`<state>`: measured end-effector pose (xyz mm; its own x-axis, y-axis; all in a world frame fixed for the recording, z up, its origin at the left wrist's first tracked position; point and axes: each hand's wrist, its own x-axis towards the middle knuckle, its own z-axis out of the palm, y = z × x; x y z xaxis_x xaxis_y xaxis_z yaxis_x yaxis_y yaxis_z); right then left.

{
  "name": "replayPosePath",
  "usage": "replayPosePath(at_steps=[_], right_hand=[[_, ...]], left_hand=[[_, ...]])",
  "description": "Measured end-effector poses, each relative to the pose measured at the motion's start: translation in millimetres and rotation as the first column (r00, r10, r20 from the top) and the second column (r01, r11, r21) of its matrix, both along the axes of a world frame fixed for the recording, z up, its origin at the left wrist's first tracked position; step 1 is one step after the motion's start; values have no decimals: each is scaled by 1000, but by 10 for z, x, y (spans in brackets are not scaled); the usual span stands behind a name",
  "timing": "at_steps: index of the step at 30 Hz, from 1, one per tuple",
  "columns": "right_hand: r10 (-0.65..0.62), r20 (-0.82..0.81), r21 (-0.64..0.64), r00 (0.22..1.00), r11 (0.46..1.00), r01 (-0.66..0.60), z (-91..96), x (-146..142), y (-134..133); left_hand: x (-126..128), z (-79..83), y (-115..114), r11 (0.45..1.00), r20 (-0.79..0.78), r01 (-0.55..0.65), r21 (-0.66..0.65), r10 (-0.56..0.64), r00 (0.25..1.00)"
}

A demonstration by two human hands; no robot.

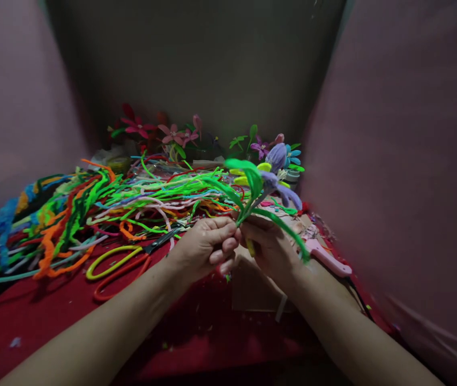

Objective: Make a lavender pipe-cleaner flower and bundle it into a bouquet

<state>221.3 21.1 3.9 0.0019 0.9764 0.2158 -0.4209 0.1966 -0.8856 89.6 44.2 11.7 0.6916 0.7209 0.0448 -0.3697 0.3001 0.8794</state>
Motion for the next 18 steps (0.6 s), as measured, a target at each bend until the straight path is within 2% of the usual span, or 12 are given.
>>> replayPosePath(at_steps=[3, 6, 8, 9, 10, 12, 13, 14, 15, 18], right_hand=[[35, -19, -25, 999, 999, -35, -25, 29, 4], [-1, -59, -8, 998, 1000, 0, -67, 37, 10], [-31, -90, 4, 995, 999, 32, -90, 33, 15], [-42, -100, 1, 994, 999, 42, -99, 31, 18], [-54, -105, -6, 993, 999, 53, -104, 28, 20], [-60, -85, -35, 995, 998, 57, -108, 25, 19], [-64, -67, -42, 996, 997, 61, -107, 24, 15], [-74, -53, -33, 996, 997, 72, -104, 21, 8], [-87, -42, -14, 995, 996, 87, -101, 19, 0], [-118, -12, 52, 993, 992, 118, -83, 14, -28]], left_hand=[[-29, -33, 31, 980, 54, 182, -80, -178, 983], [-27, -13, 21, 982, 19, 181, -45, -180, 983], [-17, 11, -4, 990, -128, 77, 120, -61, 990], [-11, 18, -20, 966, -209, 4, 258, 51, 976], [-6, 19, -37, 909, -264, -67, 412, 190, 946], [6, 7, -73, 737, -277, -169, 654, 441, 853], [13, -1, -91, 664, -256, -206, 718, 528, 810], [21, -6, -107, 622, -244, -228, 749, 579, 778], [28, -5, -121, 617, -252, -232, 752, 595, 763], [47, 34, -144, 715, -287, -256, 650, 544, 789]])
